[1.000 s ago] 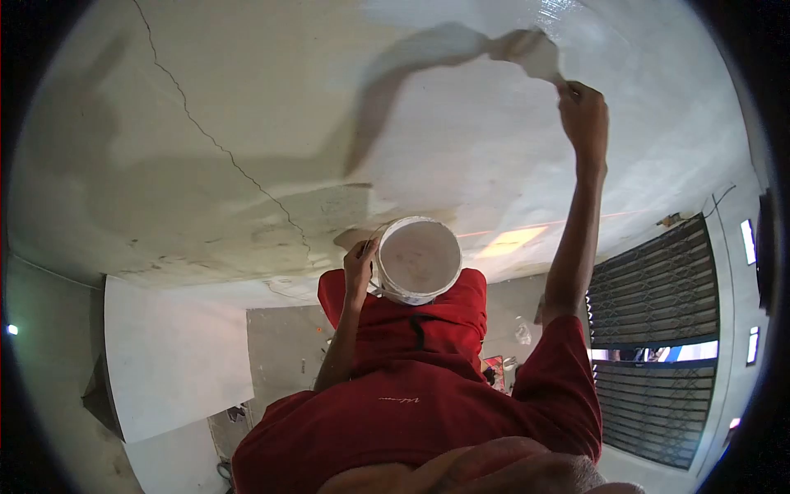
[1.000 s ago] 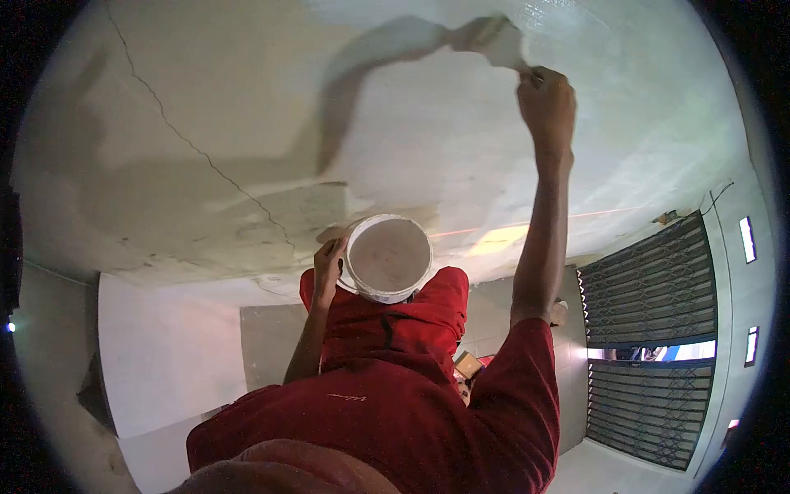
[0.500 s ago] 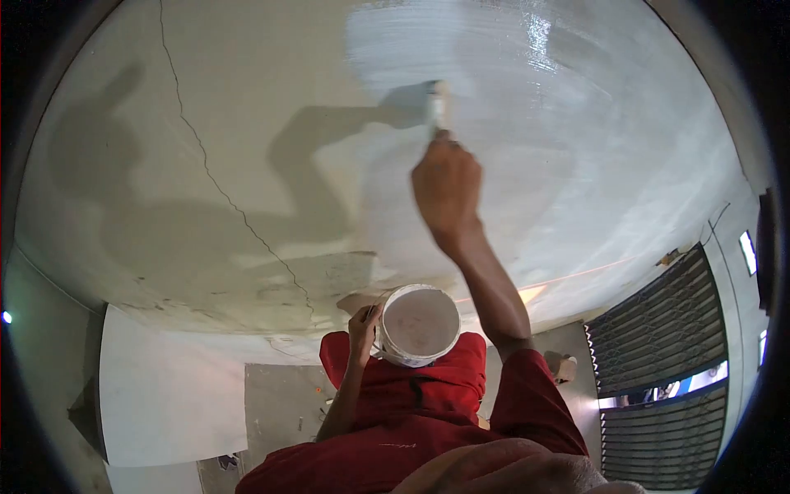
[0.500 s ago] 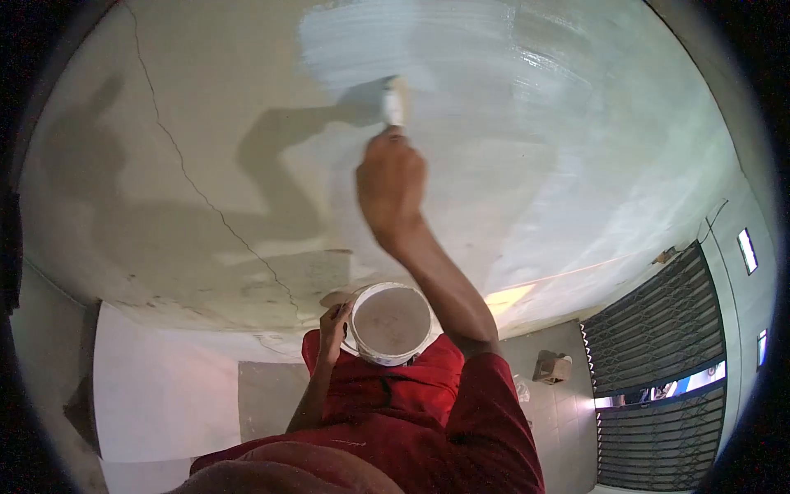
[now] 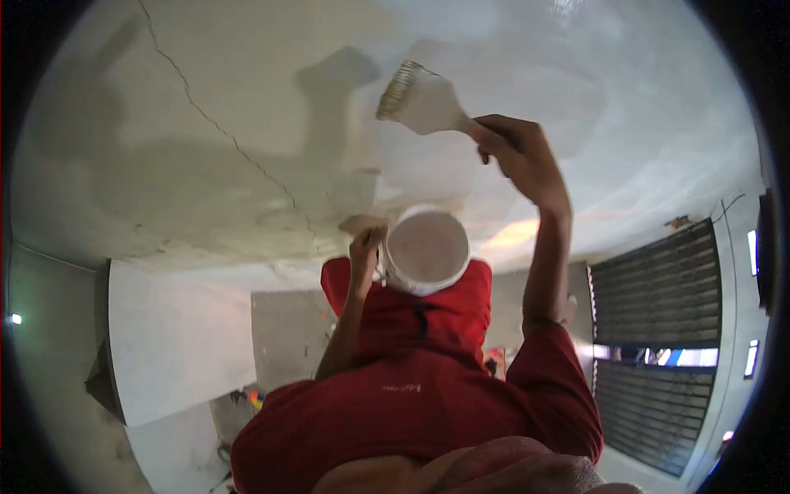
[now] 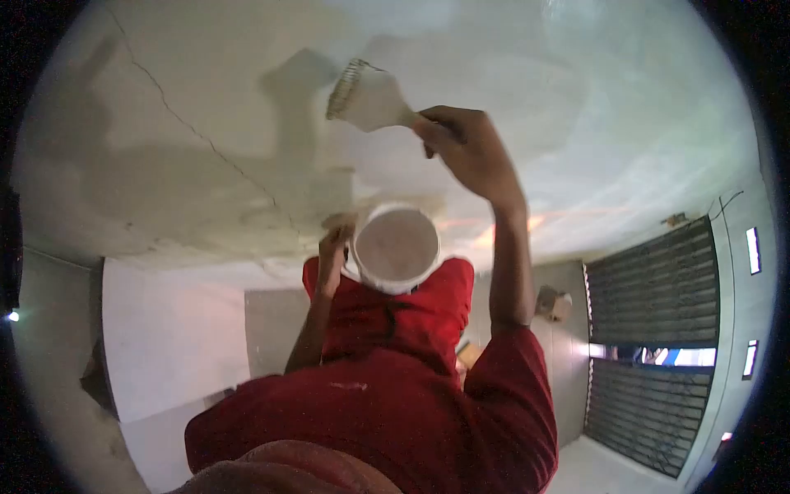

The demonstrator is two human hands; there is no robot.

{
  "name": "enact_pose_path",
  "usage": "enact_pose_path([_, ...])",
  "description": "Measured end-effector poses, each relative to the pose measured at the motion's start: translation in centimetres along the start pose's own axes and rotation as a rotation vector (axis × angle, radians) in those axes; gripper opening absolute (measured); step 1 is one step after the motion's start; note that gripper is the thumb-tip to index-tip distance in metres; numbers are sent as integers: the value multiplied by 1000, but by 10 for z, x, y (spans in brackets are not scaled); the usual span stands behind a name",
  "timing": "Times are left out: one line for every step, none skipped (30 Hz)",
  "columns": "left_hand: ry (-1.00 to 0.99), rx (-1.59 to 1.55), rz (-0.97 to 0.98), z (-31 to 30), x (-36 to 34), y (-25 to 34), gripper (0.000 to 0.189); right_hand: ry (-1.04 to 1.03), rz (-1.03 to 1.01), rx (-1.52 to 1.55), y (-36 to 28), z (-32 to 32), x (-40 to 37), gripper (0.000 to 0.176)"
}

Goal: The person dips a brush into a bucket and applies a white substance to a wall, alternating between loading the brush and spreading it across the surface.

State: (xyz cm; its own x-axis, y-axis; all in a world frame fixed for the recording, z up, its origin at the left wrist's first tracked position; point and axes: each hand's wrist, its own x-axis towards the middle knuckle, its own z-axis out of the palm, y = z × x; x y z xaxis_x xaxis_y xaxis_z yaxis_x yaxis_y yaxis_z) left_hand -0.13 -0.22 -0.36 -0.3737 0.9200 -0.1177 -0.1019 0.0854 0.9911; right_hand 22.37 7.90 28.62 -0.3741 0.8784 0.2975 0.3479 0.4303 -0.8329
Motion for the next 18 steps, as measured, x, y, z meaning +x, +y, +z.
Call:
enact_pose_path([1, -19, 22, 1, -1, 2, 31, -56, 132, -41, -2, -9, -15, 28])
enact_pose_path([1, -37, 43, 2, -2, 4, 32, -120, 173, -91, 7, -15, -26, 27])
enact_pose_path([23, 27, -3, 1, 3, -2, 32, -140, 199, -15, 20, -16, -37, 24])
enact_pose_path([28, 52, -55, 0, 5, -5, 32, -188, 267, -131, 25, -16, -46, 24])
enact_pose_path([1, 64, -101, 1, 1, 8, 31, -244, 325, -245, 25, -14, -54, 23])
enact_pose_path([-7, 30, -80, 2, 0, 9, 31, -298, 295, -333, 28, -6, -61, 22])
enact_pose_path([-21, -10, -91, 1, 0, 9, 31, -328, 227, -434, 38, 7, -68, 22])
enact_pose_path([-16, -5, -121, 1, -2, 9, 30, -351, 151, -536, 54, 22, -75, 23])
enact_pose_path([-17, -5, -134, 1, -1, 12, 29, -361, 63, -644, 70, 36, -79, 23])
enact_pose_path([-22, -13, -149, 1, -2, 15, 29, -370, 29, -659, 82, 54, -82, 22])
enact_pose_path([-28, -20, -167, 0, -6, 17, 29, -480, 46, -773, 100, 76, -80, 18])
enact_pose_path([-33, -31, -170, 1, -3, 19, 28, -444, -92, -755, 126, 96, -85, 15])
enact_pose_path([-16, -18, -157, 2, 0, 21, 28, -532, -134, -789, 137, 114, -83, 15])
enact_pose_path([0, -9, -129, 3, -1, 20, 28, -614, -120, -822, 156, 133, -81, 15])
enact_pose_path([13, 0, -101, 3, -5, 17, 28, -583, -75, -778, 164, 148, -83, 16])
enact_pose_path([22, 11, -71, 1, -1, 4, 27, -311, -353, -807, 228, 177, -101, 17])
enact_pose_path([32, 18, -34, 0, 5, -7, 26, -511, -195, -834, 196, 171, -90, 17])
enact_pose_path([12, -2, -43, 1, 3, -2, 26, -621, -142, -830, 194, 174, -84, 17])
